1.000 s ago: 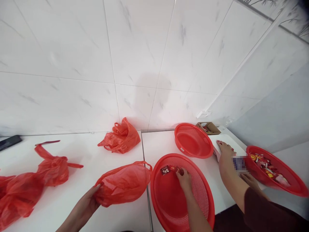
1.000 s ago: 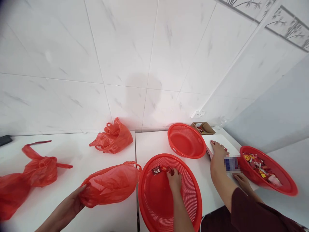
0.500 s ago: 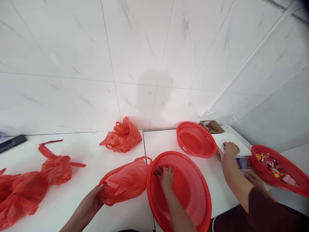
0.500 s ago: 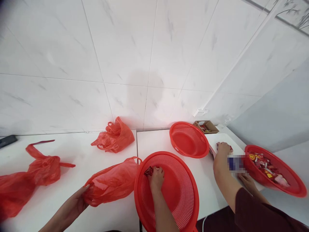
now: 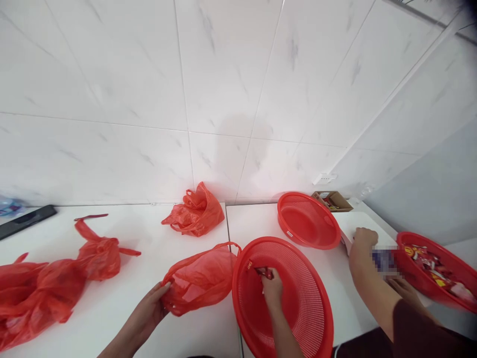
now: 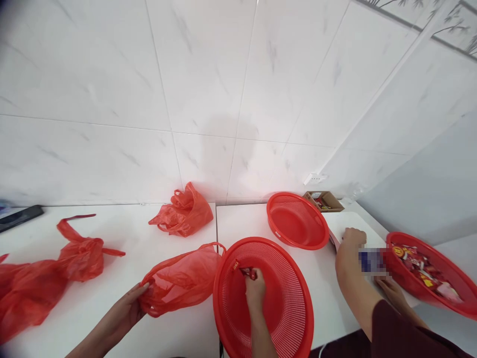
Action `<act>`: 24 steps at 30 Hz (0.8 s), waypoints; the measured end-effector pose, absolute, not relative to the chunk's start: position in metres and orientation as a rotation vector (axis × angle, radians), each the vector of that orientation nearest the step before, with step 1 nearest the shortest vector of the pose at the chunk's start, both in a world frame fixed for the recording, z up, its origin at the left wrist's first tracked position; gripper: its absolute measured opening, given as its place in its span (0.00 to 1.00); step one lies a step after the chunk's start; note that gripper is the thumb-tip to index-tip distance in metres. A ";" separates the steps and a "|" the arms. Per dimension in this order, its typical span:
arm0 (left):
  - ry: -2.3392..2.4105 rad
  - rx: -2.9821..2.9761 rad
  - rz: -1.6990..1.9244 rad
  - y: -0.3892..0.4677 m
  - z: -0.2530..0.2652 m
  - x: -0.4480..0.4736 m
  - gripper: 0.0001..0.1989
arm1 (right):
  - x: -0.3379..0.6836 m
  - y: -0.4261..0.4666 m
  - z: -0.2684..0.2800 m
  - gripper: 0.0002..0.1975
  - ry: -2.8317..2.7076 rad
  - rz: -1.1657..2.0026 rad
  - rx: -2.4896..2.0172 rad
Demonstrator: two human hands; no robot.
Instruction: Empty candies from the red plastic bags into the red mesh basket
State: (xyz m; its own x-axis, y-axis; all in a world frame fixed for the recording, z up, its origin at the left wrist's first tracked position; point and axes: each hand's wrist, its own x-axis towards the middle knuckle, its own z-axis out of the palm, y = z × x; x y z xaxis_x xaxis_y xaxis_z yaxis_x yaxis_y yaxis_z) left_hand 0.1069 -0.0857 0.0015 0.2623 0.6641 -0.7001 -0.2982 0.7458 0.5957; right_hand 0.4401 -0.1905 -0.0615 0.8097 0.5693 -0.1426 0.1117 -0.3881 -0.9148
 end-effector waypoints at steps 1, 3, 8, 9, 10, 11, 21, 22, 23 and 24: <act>1.122 0.389 0.674 -0.086 0.001 0.107 0.11 | 0.442 -0.196 -0.058 0.09 -0.482 0.552 -1.928; 1.099 0.422 0.676 -0.086 -0.002 0.107 0.11 | 0.442 -0.203 -0.049 0.10 -0.448 0.573 -1.915; 1.057 0.512 0.662 -0.086 -0.010 0.110 0.13 | 0.408 -0.192 -0.008 0.11 -0.519 0.790 -1.734; 1.058 0.526 0.655 -0.086 -0.010 0.110 0.14 | 0.396 -0.184 0.001 0.10 -0.575 0.840 -1.671; 1.060 0.542 0.645 -0.086 -0.010 0.111 0.15 | 0.384 -0.174 0.008 0.09 -0.647 0.878 -1.608; 1.063 0.560 0.634 -0.086 -0.010 0.112 0.16 | 0.372 -0.164 0.013 0.09 -0.726 0.914 -1.561; 1.085 0.618 0.626 -0.089 -0.008 0.120 0.25 | 0.287 -0.113 -0.024 0.17 -0.791 1.106 -1.661; 1.093 0.622 0.619 -0.089 -0.008 0.120 0.26 | 0.290 -0.117 -0.024 0.20 -0.779 1.089 -1.655; 1.096 0.624 0.610 -0.090 -0.009 0.119 0.26 | 0.295 -0.122 -0.024 0.20 -0.762 1.063 -1.658; 1.096 0.628 0.605 -0.090 -0.010 0.119 0.26 | 0.303 -0.127 -0.022 0.19 -0.739 1.031 -1.670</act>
